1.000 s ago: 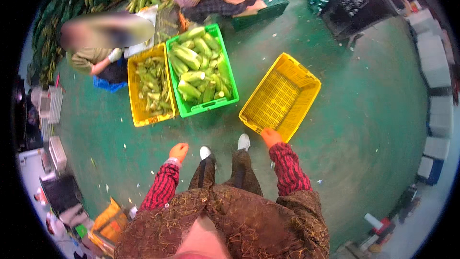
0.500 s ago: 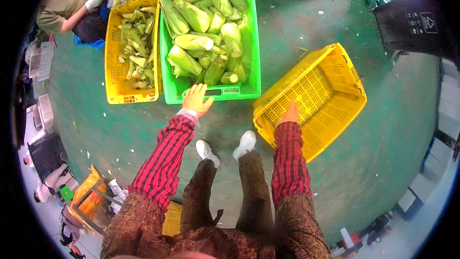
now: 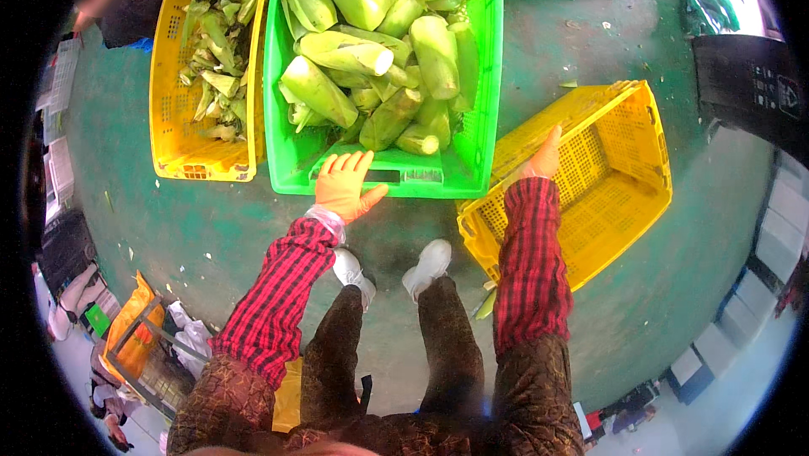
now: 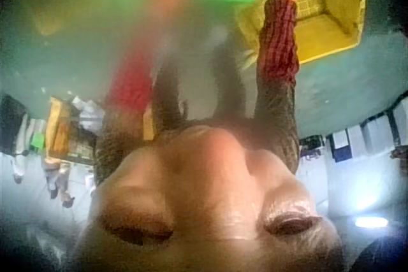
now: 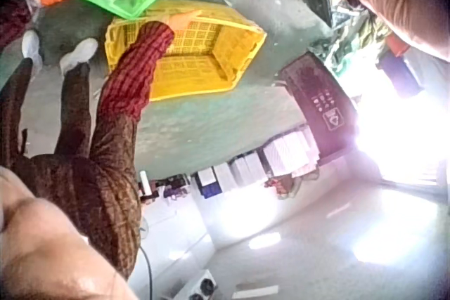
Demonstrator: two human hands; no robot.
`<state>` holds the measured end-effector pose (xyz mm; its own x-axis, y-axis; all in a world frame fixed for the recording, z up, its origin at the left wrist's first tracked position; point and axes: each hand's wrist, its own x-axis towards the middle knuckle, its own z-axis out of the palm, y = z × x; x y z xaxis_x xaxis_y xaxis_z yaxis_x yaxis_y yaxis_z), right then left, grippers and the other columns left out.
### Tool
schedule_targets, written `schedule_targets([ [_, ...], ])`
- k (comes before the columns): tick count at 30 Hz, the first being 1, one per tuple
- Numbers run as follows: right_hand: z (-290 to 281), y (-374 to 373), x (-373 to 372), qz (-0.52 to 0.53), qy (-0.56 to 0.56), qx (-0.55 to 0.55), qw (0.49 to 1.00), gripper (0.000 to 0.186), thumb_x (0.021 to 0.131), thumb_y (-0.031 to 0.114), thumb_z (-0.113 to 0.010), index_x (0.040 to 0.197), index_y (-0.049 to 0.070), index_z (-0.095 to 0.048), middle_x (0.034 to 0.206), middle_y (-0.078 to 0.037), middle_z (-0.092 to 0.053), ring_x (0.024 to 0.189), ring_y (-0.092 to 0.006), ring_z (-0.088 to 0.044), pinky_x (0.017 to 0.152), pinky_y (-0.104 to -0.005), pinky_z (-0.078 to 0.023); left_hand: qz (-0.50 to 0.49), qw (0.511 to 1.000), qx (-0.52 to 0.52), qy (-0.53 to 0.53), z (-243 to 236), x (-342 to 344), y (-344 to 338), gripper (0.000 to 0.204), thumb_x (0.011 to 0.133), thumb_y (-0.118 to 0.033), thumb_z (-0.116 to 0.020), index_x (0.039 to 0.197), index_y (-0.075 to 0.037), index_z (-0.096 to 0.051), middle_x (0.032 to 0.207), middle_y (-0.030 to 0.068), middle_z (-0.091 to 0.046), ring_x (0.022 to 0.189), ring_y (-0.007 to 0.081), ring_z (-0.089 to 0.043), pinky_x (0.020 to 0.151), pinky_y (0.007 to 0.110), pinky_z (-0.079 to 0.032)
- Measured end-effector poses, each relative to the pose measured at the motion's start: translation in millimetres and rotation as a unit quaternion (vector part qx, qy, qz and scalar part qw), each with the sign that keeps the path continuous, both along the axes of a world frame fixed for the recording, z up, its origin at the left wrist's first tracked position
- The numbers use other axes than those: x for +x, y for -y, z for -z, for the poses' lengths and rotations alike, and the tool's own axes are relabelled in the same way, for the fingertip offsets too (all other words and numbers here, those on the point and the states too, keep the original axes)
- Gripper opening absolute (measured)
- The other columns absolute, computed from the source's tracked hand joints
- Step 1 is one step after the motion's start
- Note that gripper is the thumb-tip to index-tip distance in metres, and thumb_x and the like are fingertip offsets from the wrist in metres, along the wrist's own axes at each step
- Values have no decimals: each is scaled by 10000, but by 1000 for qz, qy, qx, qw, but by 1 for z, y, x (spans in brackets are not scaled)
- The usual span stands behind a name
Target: The person peels husks from corn cobs by hand and with a knife, then places the cleaned cobs into a plastic crate.
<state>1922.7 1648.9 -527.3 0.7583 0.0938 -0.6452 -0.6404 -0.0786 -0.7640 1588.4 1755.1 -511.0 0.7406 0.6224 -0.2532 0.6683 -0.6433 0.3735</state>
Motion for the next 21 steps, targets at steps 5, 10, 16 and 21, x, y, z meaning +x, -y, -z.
schedule_targets([
  [5,24,-13,12,-111,113,-101,982,673,842,543,-537,1166,-47,-541,1104,-90,-574,927,-168,-548,838,-325,-431,5,1000,20,-13,-2,2,0,718,799,-596,-469,1275,-58,-467,1234,145,-527,1154,296,-467,1011,436,-297],
  [10,37,-38,20,-352,161,-113,915,760,832,585,-508,1191,-84,-518,1117,-199,-599,1048,-267,-549,906,-337,-400,19,999,34,10,-3,15,0,692,802,-573,-486,1265,-60,-476,1220,146,-539,1145,293,-477,1009,435,-301],
  [16,-58,-66,-75,-396,611,-58,683,593,779,315,-638,1241,-14,-463,1171,-212,-541,1105,-360,-503,936,-398,-399,17,998,57,33,2,-1,3,648,782,-533,-541,1205,-44,-507,1163,124,-557,1097,272,-496,979,421,-319],
  [21,-53,-17,-161,-665,512,-87,538,604,691,269,-684,1200,20,-476,1110,-129,-561,1049,-298,-522,904,-422,-403,5,1000,8,19,-6,5,1,641,814,-543,-505,1213,-40,-507,1172,135,-561,1112,286,-501,983,425,-324],
])
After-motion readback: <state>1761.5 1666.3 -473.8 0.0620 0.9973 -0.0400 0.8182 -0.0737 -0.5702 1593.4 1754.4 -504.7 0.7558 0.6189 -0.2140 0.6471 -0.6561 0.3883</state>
